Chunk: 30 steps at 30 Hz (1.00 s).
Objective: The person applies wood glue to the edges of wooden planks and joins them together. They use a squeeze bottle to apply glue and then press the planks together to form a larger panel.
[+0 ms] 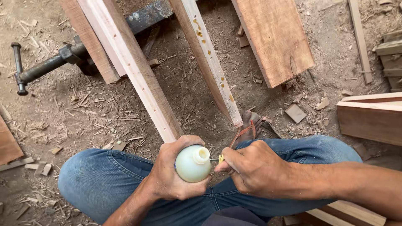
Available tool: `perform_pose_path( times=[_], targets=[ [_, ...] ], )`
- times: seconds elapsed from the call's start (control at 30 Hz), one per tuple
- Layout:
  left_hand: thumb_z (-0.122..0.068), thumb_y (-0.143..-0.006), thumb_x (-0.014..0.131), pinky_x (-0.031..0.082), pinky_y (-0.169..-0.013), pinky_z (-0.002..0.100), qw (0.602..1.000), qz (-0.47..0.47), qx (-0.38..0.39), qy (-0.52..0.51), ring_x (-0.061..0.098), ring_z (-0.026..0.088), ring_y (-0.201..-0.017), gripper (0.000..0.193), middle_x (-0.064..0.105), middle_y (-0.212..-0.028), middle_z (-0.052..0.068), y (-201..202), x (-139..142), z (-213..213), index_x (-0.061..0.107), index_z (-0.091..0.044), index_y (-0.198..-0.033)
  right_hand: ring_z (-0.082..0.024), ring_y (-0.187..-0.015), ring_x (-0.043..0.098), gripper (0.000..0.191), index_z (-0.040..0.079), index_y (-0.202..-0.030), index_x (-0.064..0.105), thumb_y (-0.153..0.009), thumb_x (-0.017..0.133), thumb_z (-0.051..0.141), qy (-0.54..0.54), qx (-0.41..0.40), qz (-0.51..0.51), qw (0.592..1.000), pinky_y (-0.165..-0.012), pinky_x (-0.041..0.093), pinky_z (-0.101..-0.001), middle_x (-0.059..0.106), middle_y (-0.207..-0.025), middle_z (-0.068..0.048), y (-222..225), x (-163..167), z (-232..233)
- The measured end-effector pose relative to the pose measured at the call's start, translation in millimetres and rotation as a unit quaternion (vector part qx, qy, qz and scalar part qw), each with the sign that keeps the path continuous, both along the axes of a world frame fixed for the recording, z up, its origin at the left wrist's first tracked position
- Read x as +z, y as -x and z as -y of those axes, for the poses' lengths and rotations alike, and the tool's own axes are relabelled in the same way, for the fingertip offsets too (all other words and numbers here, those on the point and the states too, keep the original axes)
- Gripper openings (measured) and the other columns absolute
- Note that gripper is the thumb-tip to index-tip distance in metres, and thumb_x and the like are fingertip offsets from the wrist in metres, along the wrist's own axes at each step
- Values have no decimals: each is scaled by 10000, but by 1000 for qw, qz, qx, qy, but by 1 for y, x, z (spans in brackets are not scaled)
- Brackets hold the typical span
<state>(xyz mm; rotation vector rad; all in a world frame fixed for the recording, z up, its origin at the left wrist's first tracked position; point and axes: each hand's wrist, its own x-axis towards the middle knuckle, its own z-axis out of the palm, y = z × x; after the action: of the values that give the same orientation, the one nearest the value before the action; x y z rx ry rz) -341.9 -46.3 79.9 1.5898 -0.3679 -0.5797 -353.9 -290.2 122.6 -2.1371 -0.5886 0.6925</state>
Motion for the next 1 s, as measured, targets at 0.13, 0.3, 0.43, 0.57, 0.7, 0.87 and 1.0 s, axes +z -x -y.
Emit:
perform_pose_path(
  times=[0.13,0.3,0.43,0.57,0.7,0.87,1.0],
  targets=[
    [-145,-636,882,618,-702,283,1000,14,-4,-14,758,129,-778,591,735,-880,69,-2,0,1,620,-31,-1154,-324,-558,716,72,30,-862,659,-899,684,86,-30,-32,-87,995,-466,547,-437,679,-614,-175,-6,1,-2],
    [-147,-643,877,618,-689,289,999,42,4,-8,756,137,-768,594,730,-877,72,-2,-2,-1,615,-26,-1162,-219,-407,531,339,31,-758,605,-1015,573,250,-46,-67,-215,973,-422,428,-397,553,-486,-97,-7,-10,-3],
    [-148,-651,876,624,-675,289,999,43,3,-20,766,138,-756,573,738,-851,67,-5,-3,-2,623,-29,-1151,-132,-471,363,537,65,-717,545,-1110,411,405,-97,-106,-440,886,-440,332,-326,388,-522,34,-8,-23,1],
    [-160,-646,880,628,-683,292,998,51,-1,-21,772,139,-767,580,743,-859,70,-8,-1,-1,626,-25,-1149,-119,-476,356,543,72,-724,541,-1139,408,396,-129,-126,-473,862,-440,319,-321,407,-545,46,-6,-28,-4],
    [-173,-617,891,623,-693,299,999,44,-22,-16,765,147,-782,604,743,-874,79,-3,3,0,644,-27,-1148,-179,-383,543,182,96,-866,661,-1007,575,173,-102,-31,-153,982,-387,388,-373,586,-534,-62,-2,-19,-9],
    [-179,-645,902,626,-727,300,999,47,8,12,759,149,-817,628,737,-932,80,-1,0,-2,618,-31,-1186,-264,-442,632,110,48,-804,555,-795,664,62,-64,61,143,986,-372,461,-400,674,-634,-81,-16,-9,-5],
    [-153,-634,908,616,-864,349,992,119,22,25,738,211,-1003,686,716,-1102,130,-9,-10,7,606,-23,-1237,-220,-395,625,306,62,-757,568,-896,748,267,34,97,222,970,-328,454,-388,614,-553,-64,-25,2,-4]
  ],
)
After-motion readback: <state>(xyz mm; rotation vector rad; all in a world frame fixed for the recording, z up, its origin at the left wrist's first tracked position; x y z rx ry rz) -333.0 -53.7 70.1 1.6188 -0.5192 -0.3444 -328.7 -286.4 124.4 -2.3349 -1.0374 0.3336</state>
